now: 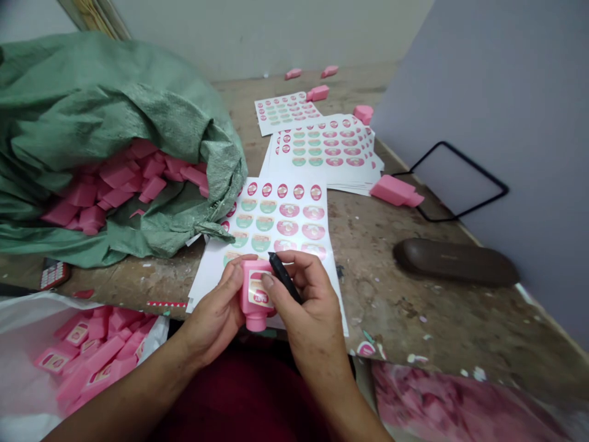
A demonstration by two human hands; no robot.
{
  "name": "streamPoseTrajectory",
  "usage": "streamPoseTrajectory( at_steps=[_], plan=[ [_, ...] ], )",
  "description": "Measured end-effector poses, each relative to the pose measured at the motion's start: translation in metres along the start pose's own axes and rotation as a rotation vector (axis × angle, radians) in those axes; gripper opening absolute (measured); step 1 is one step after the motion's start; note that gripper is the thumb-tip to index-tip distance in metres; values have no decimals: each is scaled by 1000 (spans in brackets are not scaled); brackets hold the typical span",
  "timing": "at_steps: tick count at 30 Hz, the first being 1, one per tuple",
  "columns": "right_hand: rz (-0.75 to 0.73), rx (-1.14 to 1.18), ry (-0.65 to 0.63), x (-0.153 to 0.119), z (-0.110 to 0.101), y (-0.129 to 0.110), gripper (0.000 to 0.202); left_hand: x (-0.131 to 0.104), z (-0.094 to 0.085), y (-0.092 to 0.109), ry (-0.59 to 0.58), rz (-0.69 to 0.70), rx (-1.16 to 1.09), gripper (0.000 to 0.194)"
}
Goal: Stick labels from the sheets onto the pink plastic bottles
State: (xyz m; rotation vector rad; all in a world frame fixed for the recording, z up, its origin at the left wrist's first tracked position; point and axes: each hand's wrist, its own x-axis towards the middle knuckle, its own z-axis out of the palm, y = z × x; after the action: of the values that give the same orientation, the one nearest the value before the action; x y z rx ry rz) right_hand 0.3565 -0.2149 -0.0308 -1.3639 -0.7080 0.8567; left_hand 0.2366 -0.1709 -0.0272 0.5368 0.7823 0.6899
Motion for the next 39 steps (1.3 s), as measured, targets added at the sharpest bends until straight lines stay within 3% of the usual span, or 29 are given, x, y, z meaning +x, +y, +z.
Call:
streamPoseTrajectory(
  at_steps=[12,16,21,23,25,28,30,33,37,39],
  plan=[
    [-29,-52,-4,1,3,-3,25,-4,2,3,-6,14,70,43],
    [-171,-232,2,-1,2,-1,22,-5,2,2,-1,19,136,50],
    [-470,-662,43,-1,-9,1,23,-6,2,1,-8,5,52,36],
    [-448,-657,86,3,-15,0,22,-7,2,3,-6,-50,51,36],
    [-336,-512,83,5,-17,-2,21,-8,3,5,-23,-95,67,38],
    [-137,-280,-45,6,-14,-3,29,-11,3,6,-66,-83,78,40],
    [-58,-251,-132,6,-10,-2,35,-13,3,5,-90,-60,89,43],
    [-41,-260,-134,9,-6,1,30,-16,1,7,-96,-80,117,54],
    [-106,-201,-27,17,-5,5,24,-17,-5,9,-112,-166,70,72],
    [-111,-190,5,18,-6,6,25,-15,-11,11,-111,-169,33,71]
  ],
)
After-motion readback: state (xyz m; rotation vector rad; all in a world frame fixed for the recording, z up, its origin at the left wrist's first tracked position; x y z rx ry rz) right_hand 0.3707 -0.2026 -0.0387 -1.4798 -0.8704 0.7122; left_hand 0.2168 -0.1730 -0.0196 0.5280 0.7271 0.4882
